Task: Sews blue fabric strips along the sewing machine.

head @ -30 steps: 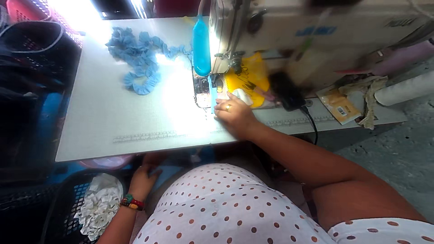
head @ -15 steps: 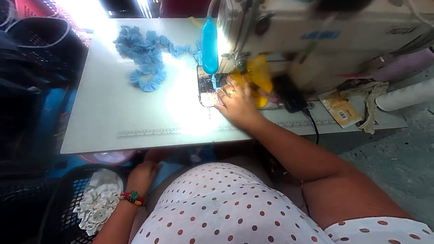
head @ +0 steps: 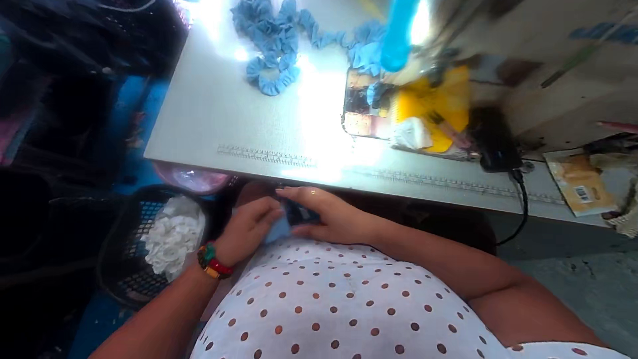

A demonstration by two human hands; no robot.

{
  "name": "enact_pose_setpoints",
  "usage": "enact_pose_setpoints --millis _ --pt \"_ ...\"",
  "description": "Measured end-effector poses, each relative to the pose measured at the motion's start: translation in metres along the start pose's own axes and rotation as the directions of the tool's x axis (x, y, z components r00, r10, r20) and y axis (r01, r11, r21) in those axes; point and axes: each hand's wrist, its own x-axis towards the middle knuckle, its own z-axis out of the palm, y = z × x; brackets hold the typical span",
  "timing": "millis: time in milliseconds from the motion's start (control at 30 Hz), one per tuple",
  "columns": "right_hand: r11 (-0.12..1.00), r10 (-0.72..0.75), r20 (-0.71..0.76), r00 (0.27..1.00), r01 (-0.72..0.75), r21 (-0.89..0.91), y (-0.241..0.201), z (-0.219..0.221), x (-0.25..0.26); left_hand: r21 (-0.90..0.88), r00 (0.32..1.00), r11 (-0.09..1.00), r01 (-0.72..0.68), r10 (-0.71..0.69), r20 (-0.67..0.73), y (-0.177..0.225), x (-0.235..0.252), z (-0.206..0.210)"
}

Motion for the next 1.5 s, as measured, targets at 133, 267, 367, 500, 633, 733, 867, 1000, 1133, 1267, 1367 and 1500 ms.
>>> enact_pose_setpoints --millis 133,267,367,500,633,733,867,1000,1133,1267,1367,1500 --pt "0.993 -0.046 -0.082 0.996 0.054 0.104 -0.008 -0.015 -0.005 -0.112 0.972 0.99 0.084 -0.056 0.23 0.023 0.01 -0.031" --pt "0.99 -0.003 -0.312 0.95 -0.041 -0.133 -0.006 -0.059 -0.062 -0.046 0.96 0.986 0.157 -0.142 0.242 0.006 -0.001 -0.082" --pt "0.88 0.143 -0.458 0.877 -0.325 -0.347 0.011 -0.077 -0.129 0.005 0.927 0.962 0.272 -0.263 0.267 0.001 -0.011 -0.114" --pt "0.552 0.504 -0.371 0.78 -0.621 -0.556 0.009 -0.064 -0.181 0.062 0.874 0.94 0.335 -0.335 0.351 0.002 -0.007 -0.135" --pt "0.72 0.495 -0.207 0.844 -0.532 -0.446 -0.021 -0.053 -0.145 0.205 0.906 0.973 -0.104 0.008 0.424 0.033 0.027 -0.107" --pt "0.966 0.182 -0.232 0.956 -0.218 -0.14 -0.042 -0.04 -0.08 0.115 0.785 0.897 -0.427 0.304 0.54 0.071 0.06 -0.055" --pt "0.962 0.088 -0.257 0.962 -0.016 0.272 -0.054 -0.036 -0.033 0.034 0.712 0.925 -0.379 0.268 0.649 0.1 0.093 -0.043" --pt "0.991 0.122 -0.432 0.893 -0.13 0.012 -0.026 -0.057 -0.075 0.076 0.82 0.991 -0.107 0.044 0.571 0.075 0.085 -0.094" --pt "0.858 0.393 -0.585 0.71 -0.512 -0.045 0.009 -0.061 -0.14 0.102 0.88 0.991 0.086 -0.124 0.459 0.05 0.058 -0.135" --pt "0.661 0.641 -0.258 0.722 -0.691 -0.292 -0.006 -0.063 -0.151 0.16 0.906 0.985 0.056 -0.118 0.406 0.051 0.057 -0.142" --pt "0.807 0.395 -0.304 0.867 -0.485 -0.336 -0.028 -0.05 -0.117 0.254 0.87 0.942 -0.217 0.068 0.489 0.07 0.073 -0.11" --pt "0.999 0.005 -0.392 0.92 0.016 0.05 -0.044 -0.03 -0.047 0.067 0.703 0.9 -0.431 0.288 0.651 0.1 0.1 -0.051"
